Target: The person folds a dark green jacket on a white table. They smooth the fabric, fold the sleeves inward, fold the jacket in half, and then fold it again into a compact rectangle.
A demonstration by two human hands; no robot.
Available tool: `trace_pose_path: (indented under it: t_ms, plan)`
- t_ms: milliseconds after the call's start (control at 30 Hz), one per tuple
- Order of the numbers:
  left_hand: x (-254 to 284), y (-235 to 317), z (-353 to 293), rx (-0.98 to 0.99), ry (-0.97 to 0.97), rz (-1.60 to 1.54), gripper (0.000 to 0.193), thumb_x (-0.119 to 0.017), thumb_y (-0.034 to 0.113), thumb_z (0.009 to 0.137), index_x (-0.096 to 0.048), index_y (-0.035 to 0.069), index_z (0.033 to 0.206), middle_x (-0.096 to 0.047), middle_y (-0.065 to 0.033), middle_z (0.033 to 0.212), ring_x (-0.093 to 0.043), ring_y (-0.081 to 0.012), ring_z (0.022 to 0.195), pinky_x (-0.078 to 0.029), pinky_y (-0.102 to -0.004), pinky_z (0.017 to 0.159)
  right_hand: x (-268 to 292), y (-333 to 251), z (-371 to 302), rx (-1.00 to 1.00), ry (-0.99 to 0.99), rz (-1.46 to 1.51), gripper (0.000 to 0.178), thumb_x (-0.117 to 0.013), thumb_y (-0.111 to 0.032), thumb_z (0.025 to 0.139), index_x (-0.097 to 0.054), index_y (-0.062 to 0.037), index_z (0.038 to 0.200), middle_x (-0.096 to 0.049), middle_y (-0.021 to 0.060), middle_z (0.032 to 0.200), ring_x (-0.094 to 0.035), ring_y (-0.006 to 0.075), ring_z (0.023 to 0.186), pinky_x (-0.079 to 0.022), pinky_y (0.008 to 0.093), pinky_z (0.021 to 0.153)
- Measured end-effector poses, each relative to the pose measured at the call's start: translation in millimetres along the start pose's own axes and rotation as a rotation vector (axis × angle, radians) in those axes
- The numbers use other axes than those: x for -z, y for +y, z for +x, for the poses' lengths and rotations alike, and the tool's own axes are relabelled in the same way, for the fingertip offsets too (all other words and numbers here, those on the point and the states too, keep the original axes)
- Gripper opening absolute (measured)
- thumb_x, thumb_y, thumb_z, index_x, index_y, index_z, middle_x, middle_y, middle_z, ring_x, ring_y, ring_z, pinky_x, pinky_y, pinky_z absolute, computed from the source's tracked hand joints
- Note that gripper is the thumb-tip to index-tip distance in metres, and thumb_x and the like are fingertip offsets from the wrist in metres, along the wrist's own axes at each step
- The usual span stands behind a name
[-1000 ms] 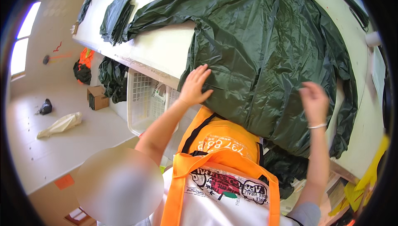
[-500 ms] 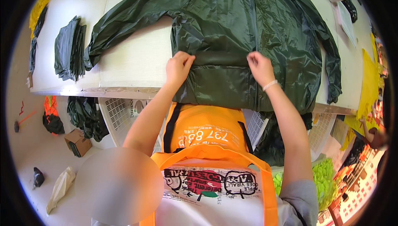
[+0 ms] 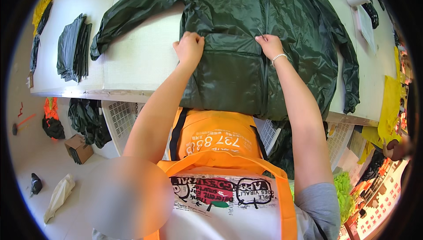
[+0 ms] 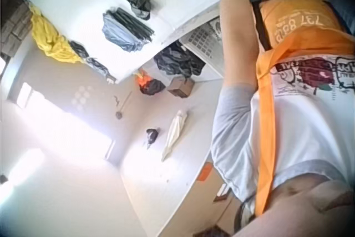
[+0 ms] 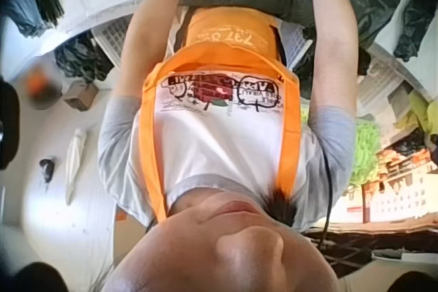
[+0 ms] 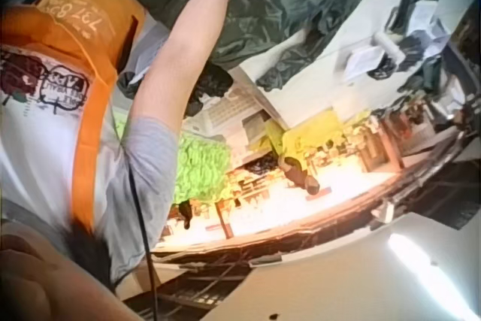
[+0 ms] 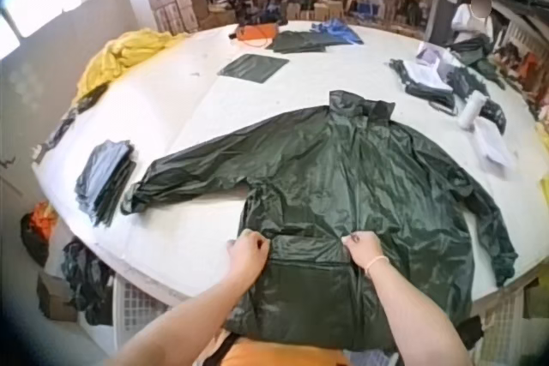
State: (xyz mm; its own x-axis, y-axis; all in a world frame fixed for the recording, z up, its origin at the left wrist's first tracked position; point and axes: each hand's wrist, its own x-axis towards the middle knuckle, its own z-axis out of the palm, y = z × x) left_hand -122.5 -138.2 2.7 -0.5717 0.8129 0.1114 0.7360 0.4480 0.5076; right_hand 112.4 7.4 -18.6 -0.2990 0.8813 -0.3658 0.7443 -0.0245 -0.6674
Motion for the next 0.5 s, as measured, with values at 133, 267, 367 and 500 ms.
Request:
trace_pose_path:
  t_ms: [133,267,367,500]
  plan:
    - [-14.5,77.6,-20.4,-0.275,0.125,-0.113,0.018,-0.072,0.025,0.075,-0.067,0.007,0.077,-0.060,-0.0059,0.076,-0.060,-0.0262,0.077,-0.044,-0.0384,0.075,5.2,-1.6,3.7,-0.020,0.008,0.103,0.031,-0.070,-0.030,0.079,-0.069,0.0007,0.084,-0.064,0.0129,0.069,-0.058,0.0228,0.061,-0.046,0.0341,0.063]
    - [-40.7,132.2,-60.2,0.053,-0.432,-0.225,0.024,-0.074,0.028,0.072,-0.070,0.008,0.086,-0.062,-0.0049,0.075,-0.062,-0.0254,0.075,-0.049,-0.0364,0.065,3.2,9.9,10.1,0.021,-0.056,0.130,0.032,-0.070,-0.030,0.080,-0.067,0.0022,0.081,-0.064,0.0139,0.068,-0.058,0.0216,0.060,-0.045,0.0343,0.062]
    - [-57.2,141.7,-59.9,0.102,-0.426,-0.105,0.026,-0.075,0.029,0.071,-0.071,0.007,0.084,-0.066,-0.0056,0.075,-0.064,-0.0270,0.074,-0.050,-0.0365,0.067,1.2,13.5,8.0,0.050,-0.069,0.251,0.031,-0.069,-0.028,0.081,-0.066,0.0027,0.079,-0.061,0.0130,0.063,-0.055,0.0208,0.056,-0.044,0.0344,0.058]
    - [-65.4,138.4,-55.1,0.241,-0.521,-0.254,0.020,-0.075,0.021,0.072,-0.071,0.004,0.082,-0.066,-0.0065,0.068,-0.062,-0.0179,0.064,-0.048,-0.0288,0.062,0.8,12.4,1.6,0.064,-0.062,0.328,0.029,-0.069,-0.027,0.081,-0.067,0.0021,0.079,-0.060,0.0102,0.061,-0.054,0.0177,0.055,-0.044,0.0333,0.058]
